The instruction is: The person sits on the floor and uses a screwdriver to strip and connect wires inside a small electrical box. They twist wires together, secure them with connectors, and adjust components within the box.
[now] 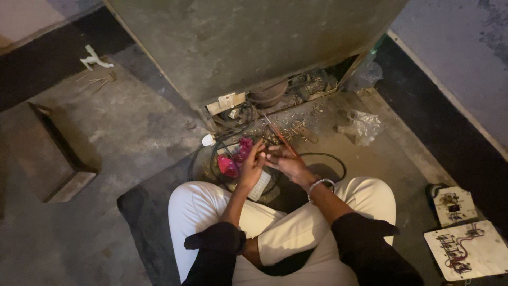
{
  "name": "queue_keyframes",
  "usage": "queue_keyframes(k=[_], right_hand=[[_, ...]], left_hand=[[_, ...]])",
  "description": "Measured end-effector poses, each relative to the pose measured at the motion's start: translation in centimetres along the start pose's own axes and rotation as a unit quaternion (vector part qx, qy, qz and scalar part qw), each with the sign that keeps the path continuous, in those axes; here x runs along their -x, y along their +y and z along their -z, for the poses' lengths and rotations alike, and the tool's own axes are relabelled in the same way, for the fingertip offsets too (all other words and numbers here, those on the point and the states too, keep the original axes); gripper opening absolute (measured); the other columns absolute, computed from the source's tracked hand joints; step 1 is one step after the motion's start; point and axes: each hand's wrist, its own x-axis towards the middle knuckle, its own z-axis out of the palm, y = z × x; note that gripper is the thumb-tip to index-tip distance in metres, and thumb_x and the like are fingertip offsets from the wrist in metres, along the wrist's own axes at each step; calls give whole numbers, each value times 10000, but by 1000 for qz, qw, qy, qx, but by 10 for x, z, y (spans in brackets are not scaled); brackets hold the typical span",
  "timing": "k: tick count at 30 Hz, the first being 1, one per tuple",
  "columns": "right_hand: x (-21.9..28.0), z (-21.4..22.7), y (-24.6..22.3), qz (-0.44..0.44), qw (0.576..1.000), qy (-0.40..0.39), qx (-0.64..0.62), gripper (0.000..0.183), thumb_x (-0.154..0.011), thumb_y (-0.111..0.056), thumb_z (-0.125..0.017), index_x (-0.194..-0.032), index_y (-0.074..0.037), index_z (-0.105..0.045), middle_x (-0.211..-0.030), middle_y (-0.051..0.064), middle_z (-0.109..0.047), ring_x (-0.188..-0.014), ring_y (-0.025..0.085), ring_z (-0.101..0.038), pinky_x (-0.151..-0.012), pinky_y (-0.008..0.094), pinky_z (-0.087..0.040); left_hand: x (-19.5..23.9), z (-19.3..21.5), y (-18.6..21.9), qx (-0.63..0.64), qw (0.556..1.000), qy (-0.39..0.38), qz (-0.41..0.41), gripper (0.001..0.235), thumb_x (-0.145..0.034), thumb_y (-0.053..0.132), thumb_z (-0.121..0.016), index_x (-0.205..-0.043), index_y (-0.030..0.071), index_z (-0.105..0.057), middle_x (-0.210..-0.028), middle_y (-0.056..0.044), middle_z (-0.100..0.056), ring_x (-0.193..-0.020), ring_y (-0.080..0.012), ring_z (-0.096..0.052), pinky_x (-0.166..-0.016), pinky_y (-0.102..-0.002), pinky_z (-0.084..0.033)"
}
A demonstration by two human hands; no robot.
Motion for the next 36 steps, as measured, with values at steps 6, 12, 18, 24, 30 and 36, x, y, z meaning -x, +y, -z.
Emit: queue_keyframes(k=[6, 12, 18, 24, 30, 36], right_hand=[[-27, 26, 42, 148, 967, 90, 188, 410, -894, -30, -741, -1293, -18, -646, -1220, 114, -696, -1148, 218, -658, -998, 317, -534], [-23, 15, 18, 231, 910, 1, 344, 561, -843, -76, -749, -1373, -38, -570, -1240, 158, -705, -1134, 304, -678, -1019, 365, -522], [19, -3, -18, 182, 751, 227, 593, 655, -888, -155, -703, -1488, -73, -453, -1429, 284, -490, -1207, 477, -573, -1006, 509, -492], [-38, 54, -88, 253, 696, 265, 618, 612, -854, -172, -742, -1404, -63, -498, -1405, 284, -528, -1111, 493, -604, -895, 532, -532], [-84, 109, -111, 172, 703, 321, 611, 420, -894, -135, -703, -1299, -52, -625, -1234, 313, -609, -901, 492, -678, -759, 552, -558], [-146, 162, -86, 178, 635, 394, 640, 113, -865, 0, -652, -955, 35, -710, -946, 289, -704, -909, 462, -703, -776, 530, -583]], left_hand=[[-9, -3, -28, 15, 997, -45, -64, 510, -1082, 252, -527, -1554, 96, -410, -1557, -146, -496, -1439, -235, -468, -1180, -345, -363], [9, -7, 21, -167, 983, 13, -80, 480, -1012, 191, -575, -1473, 97, -480, -1471, -164, -533, -1329, -302, -554, -1029, -378, -507], [26, -7, 85, -326, 923, 47, -198, 426, -1008, 143, -582, -1427, 70, -547, -1449, -188, -550, -1313, -413, -526, -1095, -481, -425], [22, -7, 91, -351, 920, 42, -166, 384, -999, 186, -577, -1369, 82, -587, -1422, -155, -571, -1286, -394, -545, -1075, -477, -436], [12, -8, 84, -365, 907, -4, -211, 356, -1009, 177, -564, -1350, 87, -615, -1447, -129, -569, -1311, -386, -543, -1103, -485, -440], [3, -18, 80, -391, 891, -53, -226, 395, -975, 170, -563, -1357, 90, -622, -1526, -91, -519, -1368, -358, -496, -1081, -519, -417]])
